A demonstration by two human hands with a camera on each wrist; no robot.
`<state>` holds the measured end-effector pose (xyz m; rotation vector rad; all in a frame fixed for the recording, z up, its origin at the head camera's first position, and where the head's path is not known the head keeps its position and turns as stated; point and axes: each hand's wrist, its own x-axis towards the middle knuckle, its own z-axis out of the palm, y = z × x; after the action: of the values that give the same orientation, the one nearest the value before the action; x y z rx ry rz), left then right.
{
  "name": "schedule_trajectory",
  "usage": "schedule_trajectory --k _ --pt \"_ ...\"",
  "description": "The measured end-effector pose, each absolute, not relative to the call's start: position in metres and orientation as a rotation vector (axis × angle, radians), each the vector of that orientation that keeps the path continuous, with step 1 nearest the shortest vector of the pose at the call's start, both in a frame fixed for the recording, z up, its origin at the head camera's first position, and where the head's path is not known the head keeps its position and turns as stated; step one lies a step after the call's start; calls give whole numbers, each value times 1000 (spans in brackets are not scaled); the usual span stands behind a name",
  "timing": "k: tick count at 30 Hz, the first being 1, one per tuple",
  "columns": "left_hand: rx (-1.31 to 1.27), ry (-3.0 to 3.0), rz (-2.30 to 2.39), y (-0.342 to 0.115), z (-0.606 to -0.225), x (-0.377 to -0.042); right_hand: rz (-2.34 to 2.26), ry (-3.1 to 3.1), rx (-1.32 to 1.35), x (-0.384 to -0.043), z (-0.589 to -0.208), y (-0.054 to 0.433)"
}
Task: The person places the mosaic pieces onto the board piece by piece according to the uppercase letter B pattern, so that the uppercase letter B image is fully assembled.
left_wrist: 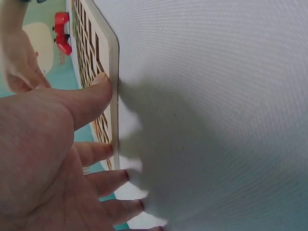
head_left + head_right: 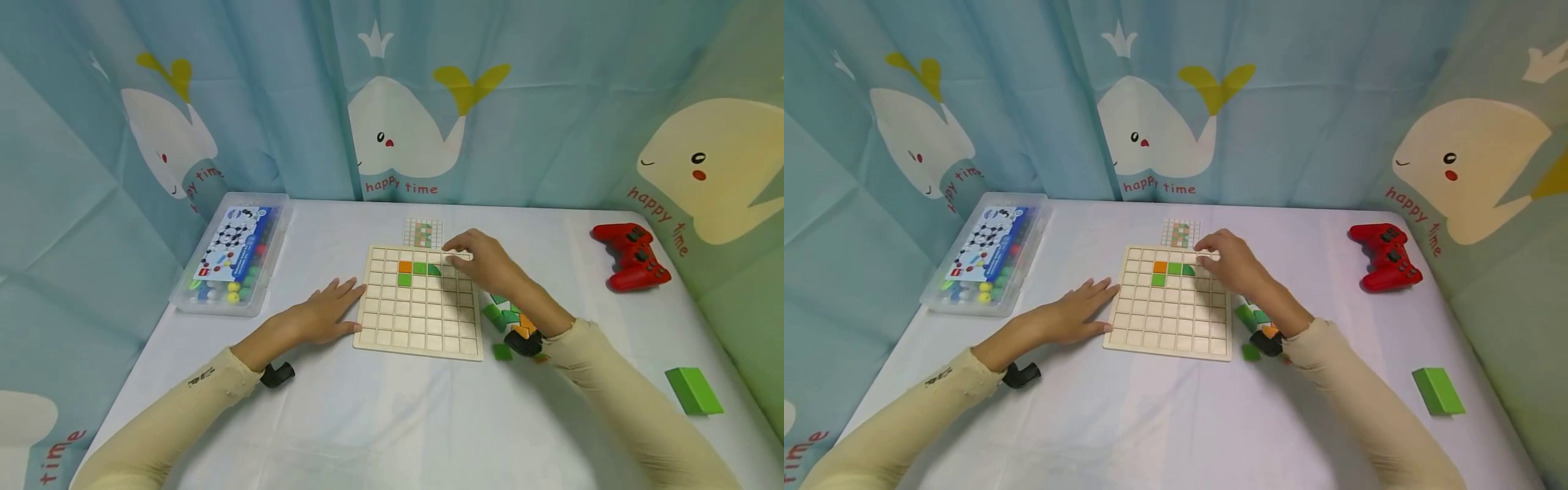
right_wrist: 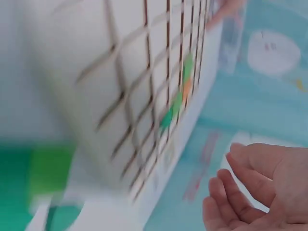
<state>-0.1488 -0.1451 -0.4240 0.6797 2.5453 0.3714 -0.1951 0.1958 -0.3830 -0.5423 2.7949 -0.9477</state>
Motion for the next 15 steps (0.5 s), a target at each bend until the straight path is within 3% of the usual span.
schedule_trajectory --k 15 --pt "686 2548 399 -147 -422 -146 -1039 2639 75 -164 -422 312"
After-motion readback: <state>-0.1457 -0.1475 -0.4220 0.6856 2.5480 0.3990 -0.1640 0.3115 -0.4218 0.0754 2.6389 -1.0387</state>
